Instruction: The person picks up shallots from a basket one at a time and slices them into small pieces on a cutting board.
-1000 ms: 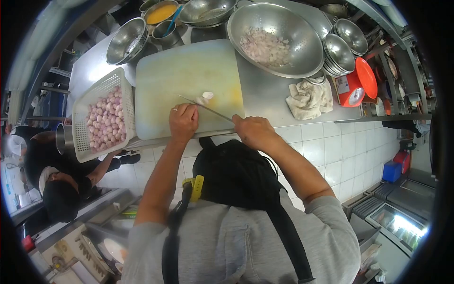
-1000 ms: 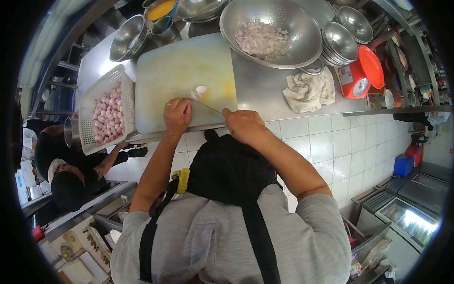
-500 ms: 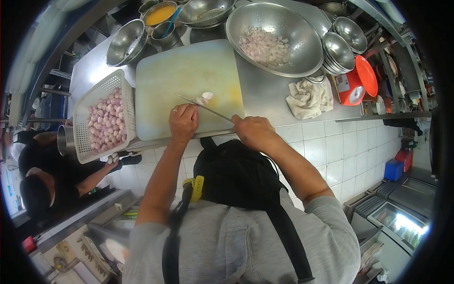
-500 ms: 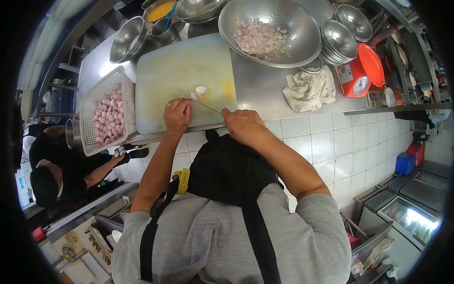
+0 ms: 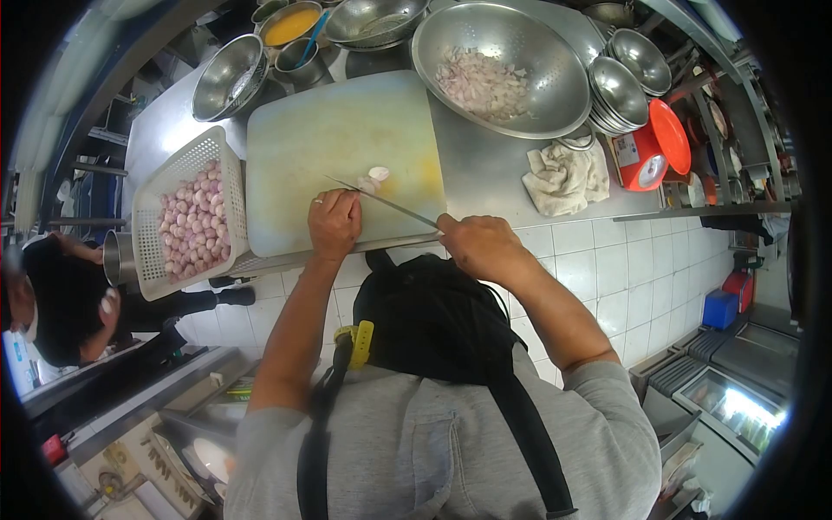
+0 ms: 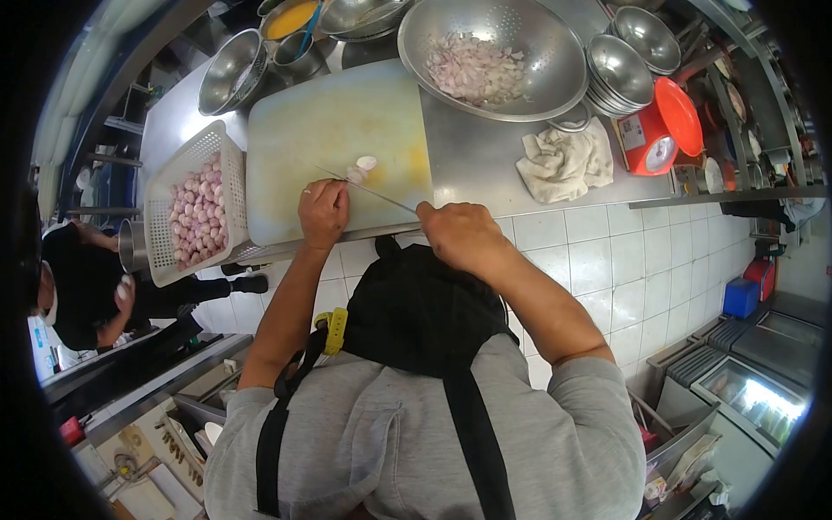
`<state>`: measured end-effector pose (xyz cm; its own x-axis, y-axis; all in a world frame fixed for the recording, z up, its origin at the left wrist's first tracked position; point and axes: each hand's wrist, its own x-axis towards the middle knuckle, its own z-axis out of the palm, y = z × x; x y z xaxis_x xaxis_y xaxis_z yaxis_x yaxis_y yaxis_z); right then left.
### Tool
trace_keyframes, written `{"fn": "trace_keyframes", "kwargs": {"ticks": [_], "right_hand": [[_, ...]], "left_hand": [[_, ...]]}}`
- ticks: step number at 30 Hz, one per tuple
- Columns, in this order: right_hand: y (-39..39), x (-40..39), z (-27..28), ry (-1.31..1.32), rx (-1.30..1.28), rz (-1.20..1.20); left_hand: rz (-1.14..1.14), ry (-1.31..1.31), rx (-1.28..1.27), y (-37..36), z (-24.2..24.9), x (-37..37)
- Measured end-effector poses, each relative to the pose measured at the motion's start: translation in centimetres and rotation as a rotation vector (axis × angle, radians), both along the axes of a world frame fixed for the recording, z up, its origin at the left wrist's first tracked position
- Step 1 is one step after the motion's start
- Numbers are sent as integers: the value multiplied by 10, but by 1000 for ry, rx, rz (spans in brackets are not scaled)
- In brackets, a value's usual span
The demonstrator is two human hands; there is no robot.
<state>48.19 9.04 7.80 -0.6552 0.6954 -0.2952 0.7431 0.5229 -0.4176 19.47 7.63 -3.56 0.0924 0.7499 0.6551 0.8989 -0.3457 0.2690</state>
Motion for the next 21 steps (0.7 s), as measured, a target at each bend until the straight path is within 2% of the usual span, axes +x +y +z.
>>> {"fn": "trace_keyframes", "kwargs": {"ticks": [7, 13, 18, 21], "right_hand": [[6, -6, -1, -22, -36, -1], [15, -26, -29, 17, -39, 4], [14, -18, -8, 70, 24, -143], [16, -13, -12, 131, 78, -240]], "left_hand": [[11, 15, -4, -1, -2, -1], [10, -24, -3, 0, -4, -2], [0, -189, -19, 11, -3, 1], [-44, -67, -130, 36, 21, 18]]}}
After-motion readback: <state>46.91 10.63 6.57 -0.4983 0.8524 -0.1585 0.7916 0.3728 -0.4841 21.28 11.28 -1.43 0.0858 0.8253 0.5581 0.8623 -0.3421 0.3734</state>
